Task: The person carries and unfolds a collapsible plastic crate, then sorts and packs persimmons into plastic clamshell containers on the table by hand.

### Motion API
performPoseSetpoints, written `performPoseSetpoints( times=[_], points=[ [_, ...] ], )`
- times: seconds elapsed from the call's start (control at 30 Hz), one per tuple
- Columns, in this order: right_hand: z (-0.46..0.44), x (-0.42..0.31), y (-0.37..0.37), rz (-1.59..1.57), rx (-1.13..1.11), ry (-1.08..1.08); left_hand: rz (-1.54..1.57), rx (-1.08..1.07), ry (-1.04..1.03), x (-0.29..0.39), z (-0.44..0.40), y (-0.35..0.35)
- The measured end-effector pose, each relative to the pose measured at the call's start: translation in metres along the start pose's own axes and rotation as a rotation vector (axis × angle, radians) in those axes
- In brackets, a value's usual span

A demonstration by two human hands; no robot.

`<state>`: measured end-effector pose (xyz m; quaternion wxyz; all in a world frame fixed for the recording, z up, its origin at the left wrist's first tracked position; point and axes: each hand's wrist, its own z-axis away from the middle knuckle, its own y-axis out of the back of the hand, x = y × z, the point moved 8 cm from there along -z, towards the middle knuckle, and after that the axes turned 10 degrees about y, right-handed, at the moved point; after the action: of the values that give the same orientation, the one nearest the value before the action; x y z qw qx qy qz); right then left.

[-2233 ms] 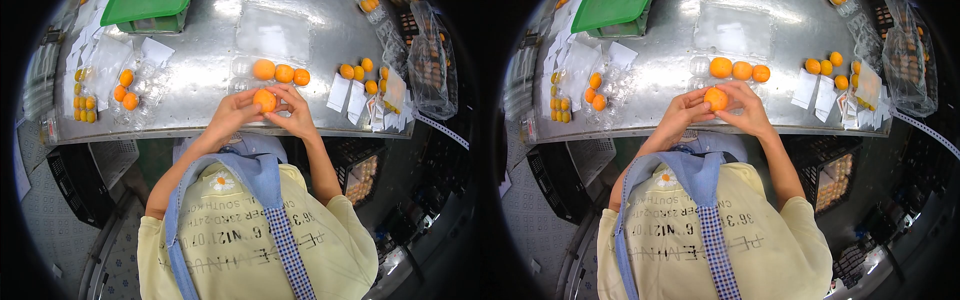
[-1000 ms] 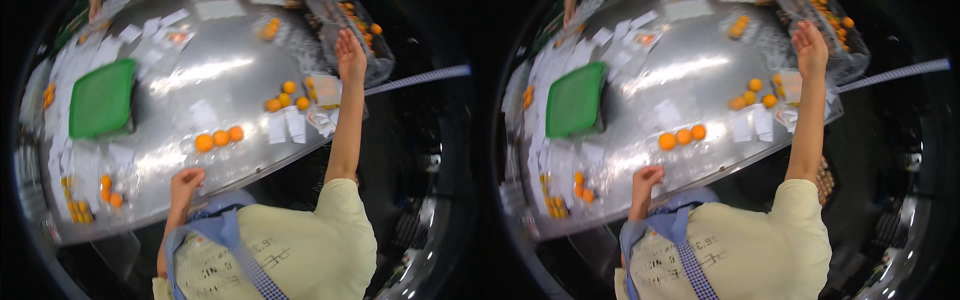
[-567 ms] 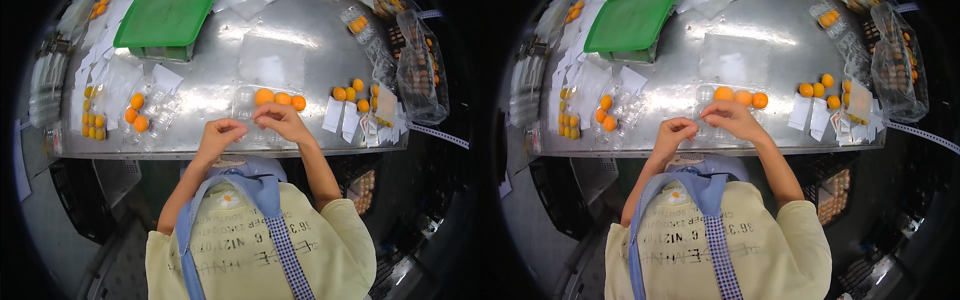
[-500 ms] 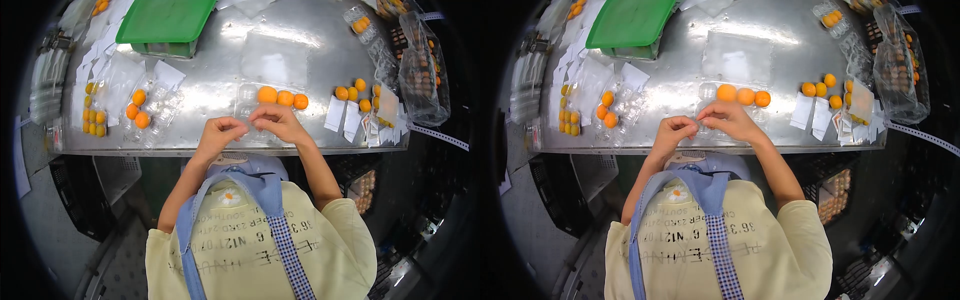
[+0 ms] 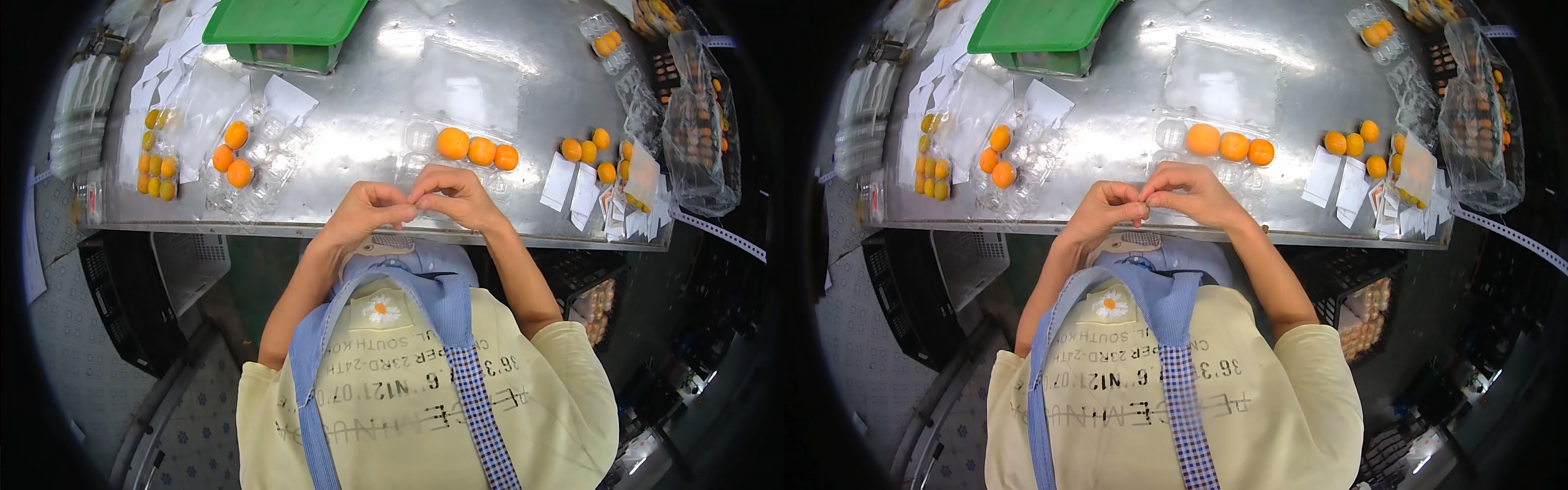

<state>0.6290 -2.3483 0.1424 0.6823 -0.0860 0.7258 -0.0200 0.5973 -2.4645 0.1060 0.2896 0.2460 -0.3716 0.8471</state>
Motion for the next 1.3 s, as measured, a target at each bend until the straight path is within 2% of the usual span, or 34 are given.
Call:
performPoseSetpoints(
  times=[0.4, 0.6, 0.7, 0.8, 0.9, 1.3],
  points=[
    [0.000, 0.007, -0.006, -0.190, 0.062, -0.049, 0.036, -0.020, -0.031, 0.000, 0.000, -0.001],
    [-0.008, 0.008, -0.018, -0.095, 0.027, -0.018, 0.068, -0.046, -0.034, -0.002, 0.005, 0.011],
    [-0.016, 0.004, -0.027, -0.146, 0.063, -0.030, 0.057, -0.036, -0.051, 0.000, 0.009, 0.019],
    [-0.026, 0.001, -0.037, 0.094, 0.004, 0.018, 0.023, -0.007, -0.062, 0.001, 0.016, 0.030],
    [-0.030, 0.009, -0.049, -0.049, 0.025, -0.042, 0.023, 0.005, -0.086, 0.004, 0.027, 0.038],
    [-0.076, 0.019, -0.103, -0.157, -0.077, -0.024, 0.153, -0.015, -0.120, 0.005, 0.068, 0.092]
  ],
)
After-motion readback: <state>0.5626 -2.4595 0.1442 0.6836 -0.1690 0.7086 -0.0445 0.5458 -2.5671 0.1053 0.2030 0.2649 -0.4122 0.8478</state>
